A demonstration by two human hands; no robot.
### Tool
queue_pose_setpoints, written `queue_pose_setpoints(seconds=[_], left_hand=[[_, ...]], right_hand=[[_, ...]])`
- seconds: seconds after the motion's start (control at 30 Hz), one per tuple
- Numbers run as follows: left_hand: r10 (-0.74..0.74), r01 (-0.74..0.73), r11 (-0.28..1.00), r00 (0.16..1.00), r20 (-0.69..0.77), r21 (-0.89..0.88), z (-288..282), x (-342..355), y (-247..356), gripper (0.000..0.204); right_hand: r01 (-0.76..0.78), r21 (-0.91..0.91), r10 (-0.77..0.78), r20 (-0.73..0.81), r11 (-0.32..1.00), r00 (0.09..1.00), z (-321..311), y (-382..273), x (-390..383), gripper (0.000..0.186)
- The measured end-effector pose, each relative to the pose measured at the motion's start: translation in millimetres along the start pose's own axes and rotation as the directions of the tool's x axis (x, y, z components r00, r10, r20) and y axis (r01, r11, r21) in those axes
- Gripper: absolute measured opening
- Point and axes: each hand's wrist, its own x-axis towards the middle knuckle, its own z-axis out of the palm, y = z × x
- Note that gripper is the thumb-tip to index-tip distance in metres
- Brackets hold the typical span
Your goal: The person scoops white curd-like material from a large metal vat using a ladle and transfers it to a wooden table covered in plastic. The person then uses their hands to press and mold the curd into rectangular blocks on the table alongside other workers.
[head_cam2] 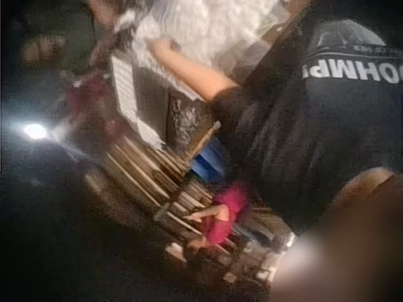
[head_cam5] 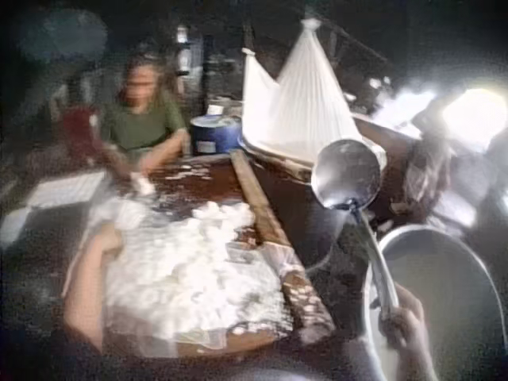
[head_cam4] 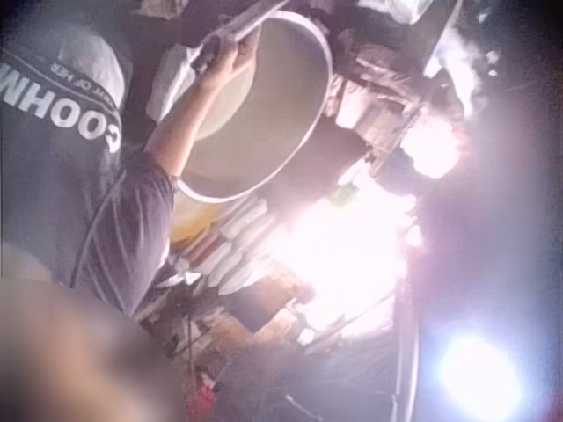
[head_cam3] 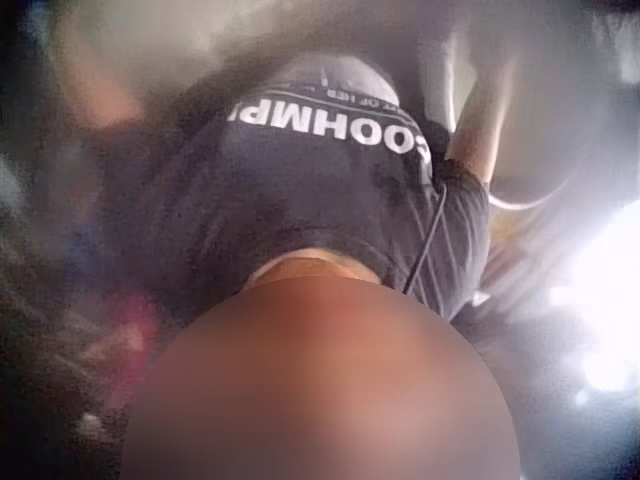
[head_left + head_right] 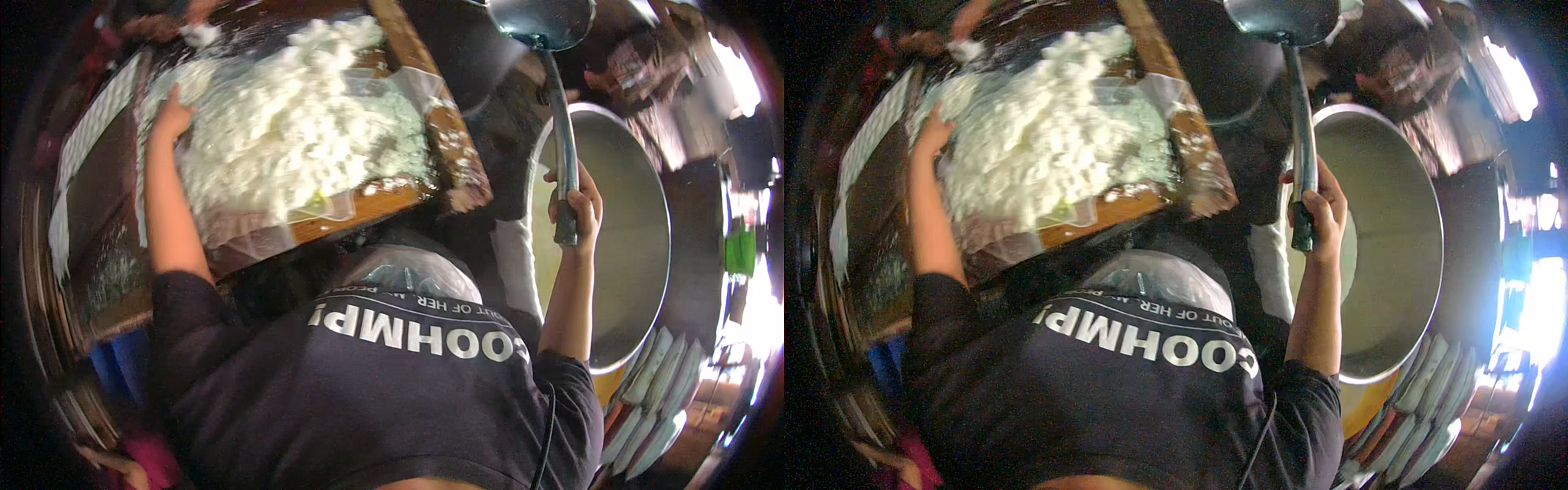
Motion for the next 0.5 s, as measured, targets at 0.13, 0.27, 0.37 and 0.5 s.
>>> queue_pose_setpoints(seconds=[0.13, 0.27, 0.37, 0.5], left_hand=[[0.540, -0.339, 0.381, 0.837, -0.091, -0.860, 12.6, -148.4, 218.3, 0.048], [0.740, 0.299, 0.642, 0.000, 0.673, -0.706, 109.8, -273.2, 317.2, 0.039], [0.552, 0.315, 0.711, 0.306, 0.776, -0.629, 247.6, -311.7, 331.0, 0.033], [0.388, 0.795, 0.597, -0.166, 0.907, -0.110, 325.0, -326.5, 334.6, 0.025]], right_hand=[[-0.210, 0.142, 0.248, -0.359, 0.967, 0.900, -120.1, 61.6, -33.1, 0.050], [-0.652, -0.090, 0.490, -0.585, 0.753, 0.647, -222.5, 179.5, -51.5, 0.028], [-0.812, 0.058, 0.664, -0.611, 0.581, 0.432, -276.6, 274.4, -61.3, 0.010], [-0.908, 0.148, 0.757, -0.614, 0.391, 0.225, -322.4, 363.7, -48.4, 0.013]])
